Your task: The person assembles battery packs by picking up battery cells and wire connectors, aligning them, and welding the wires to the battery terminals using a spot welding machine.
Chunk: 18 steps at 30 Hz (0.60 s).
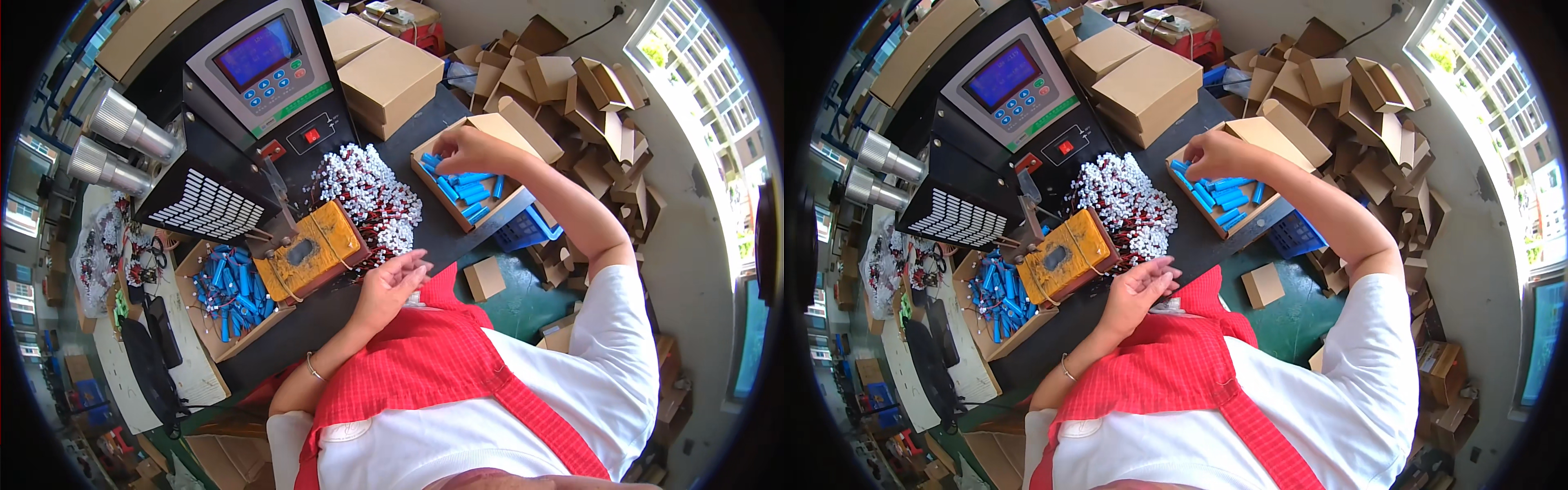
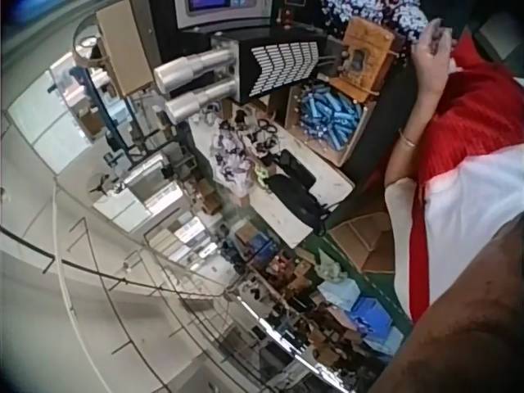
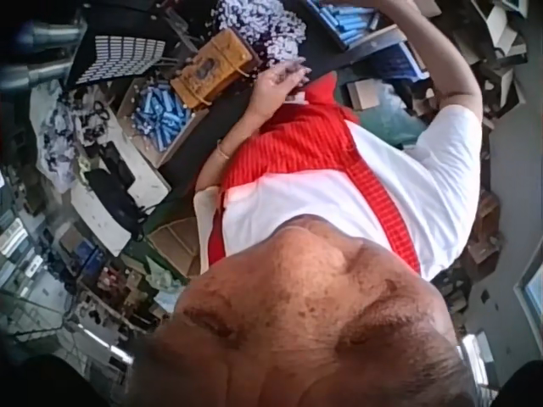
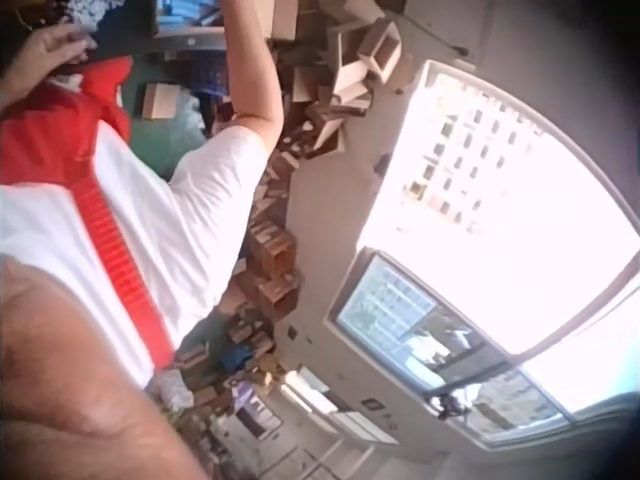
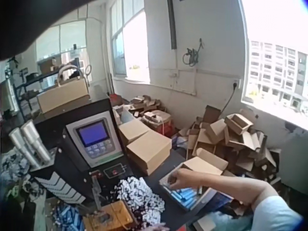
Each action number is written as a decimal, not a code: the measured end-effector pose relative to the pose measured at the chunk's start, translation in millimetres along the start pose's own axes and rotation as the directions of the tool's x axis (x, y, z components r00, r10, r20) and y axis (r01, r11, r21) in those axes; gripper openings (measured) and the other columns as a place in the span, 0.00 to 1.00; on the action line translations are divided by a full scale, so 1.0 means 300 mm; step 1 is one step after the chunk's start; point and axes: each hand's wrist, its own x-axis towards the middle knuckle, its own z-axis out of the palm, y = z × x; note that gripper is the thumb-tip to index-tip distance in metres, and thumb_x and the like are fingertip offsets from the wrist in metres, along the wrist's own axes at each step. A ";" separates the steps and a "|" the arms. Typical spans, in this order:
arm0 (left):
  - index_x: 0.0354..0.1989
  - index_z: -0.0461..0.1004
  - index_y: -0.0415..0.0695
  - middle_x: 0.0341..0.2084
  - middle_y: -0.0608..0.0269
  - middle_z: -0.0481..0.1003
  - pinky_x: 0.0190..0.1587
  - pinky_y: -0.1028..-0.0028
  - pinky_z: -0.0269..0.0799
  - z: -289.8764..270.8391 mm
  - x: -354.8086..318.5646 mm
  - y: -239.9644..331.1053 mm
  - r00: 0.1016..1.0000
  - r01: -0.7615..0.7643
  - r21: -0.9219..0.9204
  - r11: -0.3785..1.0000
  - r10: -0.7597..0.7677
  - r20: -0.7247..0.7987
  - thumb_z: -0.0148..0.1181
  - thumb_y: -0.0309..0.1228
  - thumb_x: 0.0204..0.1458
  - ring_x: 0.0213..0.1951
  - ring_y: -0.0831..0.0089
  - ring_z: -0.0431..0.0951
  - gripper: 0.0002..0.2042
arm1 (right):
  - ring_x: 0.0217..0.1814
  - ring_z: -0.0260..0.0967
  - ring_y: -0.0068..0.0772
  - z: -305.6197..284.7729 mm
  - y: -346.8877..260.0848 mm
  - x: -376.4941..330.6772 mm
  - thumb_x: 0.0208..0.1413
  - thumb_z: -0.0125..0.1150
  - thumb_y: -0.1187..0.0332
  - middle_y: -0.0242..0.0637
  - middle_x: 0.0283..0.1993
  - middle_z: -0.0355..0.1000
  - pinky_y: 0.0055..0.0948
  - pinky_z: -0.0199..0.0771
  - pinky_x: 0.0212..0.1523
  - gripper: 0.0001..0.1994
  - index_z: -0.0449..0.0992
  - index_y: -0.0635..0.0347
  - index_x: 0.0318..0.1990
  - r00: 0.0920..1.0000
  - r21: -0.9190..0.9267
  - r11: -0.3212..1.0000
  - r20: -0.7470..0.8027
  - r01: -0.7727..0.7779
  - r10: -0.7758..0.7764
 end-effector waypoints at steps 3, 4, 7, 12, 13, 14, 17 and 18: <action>0.62 0.49 0.40 0.56 0.54 0.58 0.54 0.71 0.62 0.079 0.090 0.077 0.999 -0.036 -0.296 0.954 0.032 -0.019 0.47 0.40 0.58 0.53 0.73 0.64 0.28 | 0.33 0.65 0.21 0.063 -0.066 -0.125 0.45 0.64 0.63 0.33 0.32 0.69 0.21 0.67 0.32 0.18 0.72 0.63 0.42 0.991 0.191 0.978 0.090 0.081 -0.100; 0.61 0.50 0.41 0.54 0.57 0.59 0.53 0.70 0.62 0.091 0.114 0.081 1.000 -0.001 -0.388 0.922 0.006 0.011 0.44 0.43 0.59 0.52 0.73 0.64 0.26 | 0.32 0.68 0.25 0.102 -0.087 -0.168 0.43 0.63 0.61 0.35 0.31 0.70 0.24 0.70 0.34 0.19 0.73 0.63 0.40 0.987 0.182 0.978 0.103 0.104 -0.124; 0.55 0.57 0.45 0.49 0.60 0.63 0.51 0.70 0.66 0.113 0.144 0.046 0.990 0.079 -0.552 0.830 -0.002 0.138 0.38 0.46 0.60 0.49 0.73 0.66 0.21 | 0.32 0.66 0.19 0.193 -0.115 -0.256 0.46 0.64 0.67 0.31 0.31 0.70 0.19 0.69 0.35 0.18 0.71 0.63 0.45 0.986 0.286 0.952 0.092 0.109 -0.140; 0.48 0.65 0.43 0.31 0.61 0.72 0.37 0.76 0.71 0.120 0.135 -0.006 0.962 0.242 -0.617 0.749 -0.268 0.053 0.48 0.37 0.58 0.35 0.74 0.74 0.14 | 0.27 0.70 0.31 0.126 -0.035 -0.227 0.46 0.61 0.73 0.40 0.28 0.70 0.27 0.70 0.29 0.08 0.74 0.65 0.35 0.943 0.067 0.962 -0.224 0.266 -0.245; 0.48 0.65 0.43 0.31 0.61 0.72 0.37 0.76 0.71 0.127 0.130 -0.011 0.963 0.240 -0.623 0.744 -0.266 0.052 0.48 0.37 0.58 0.35 0.74 0.74 0.14 | 0.29 0.70 0.38 0.107 0.017 -0.179 0.45 0.59 0.75 0.41 0.30 0.68 0.31 0.70 0.30 0.08 0.74 0.64 0.35 0.900 -0.033 0.952 -0.318 0.305 -0.299; 0.47 0.65 0.43 0.30 0.62 0.72 0.33 0.78 0.69 0.130 0.128 -0.017 0.962 0.248 -0.600 0.760 -0.266 0.062 0.48 0.36 0.58 0.33 0.76 0.73 0.13 | 0.33 0.70 0.44 0.082 0.064 -0.127 0.45 0.58 0.75 0.42 0.32 0.67 0.36 0.71 0.34 0.08 0.74 0.63 0.35 0.887 -0.194 0.929 -0.287 0.315 -0.361; 0.46 0.65 0.42 0.28 0.64 0.71 0.27 0.83 0.65 0.133 0.129 -0.017 0.962 0.264 -0.548 0.794 -0.261 0.085 0.49 0.34 0.57 0.28 0.81 0.70 0.12 | 0.37 0.70 0.47 0.075 0.185 0.007 0.43 0.59 0.72 0.42 0.34 0.69 0.38 0.71 0.39 0.06 0.74 0.61 0.31 0.928 -0.488 0.835 -0.120 0.253 -0.352; 0.46 0.66 0.42 0.28 0.64 0.71 0.27 0.83 0.65 0.128 0.126 -0.016 0.965 0.255 -0.535 0.805 -0.242 0.096 0.50 0.34 0.57 0.27 0.81 0.70 0.12 | 0.37 0.70 0.47 0.078 0.200 0.035 0.43 0.59 0.72 0.42 0.34 0.69 0.38 0.71 0.39 0.06 0.74 0.61 0.31 0.927 -0.489 0.834 -0.118 0.256 -0.355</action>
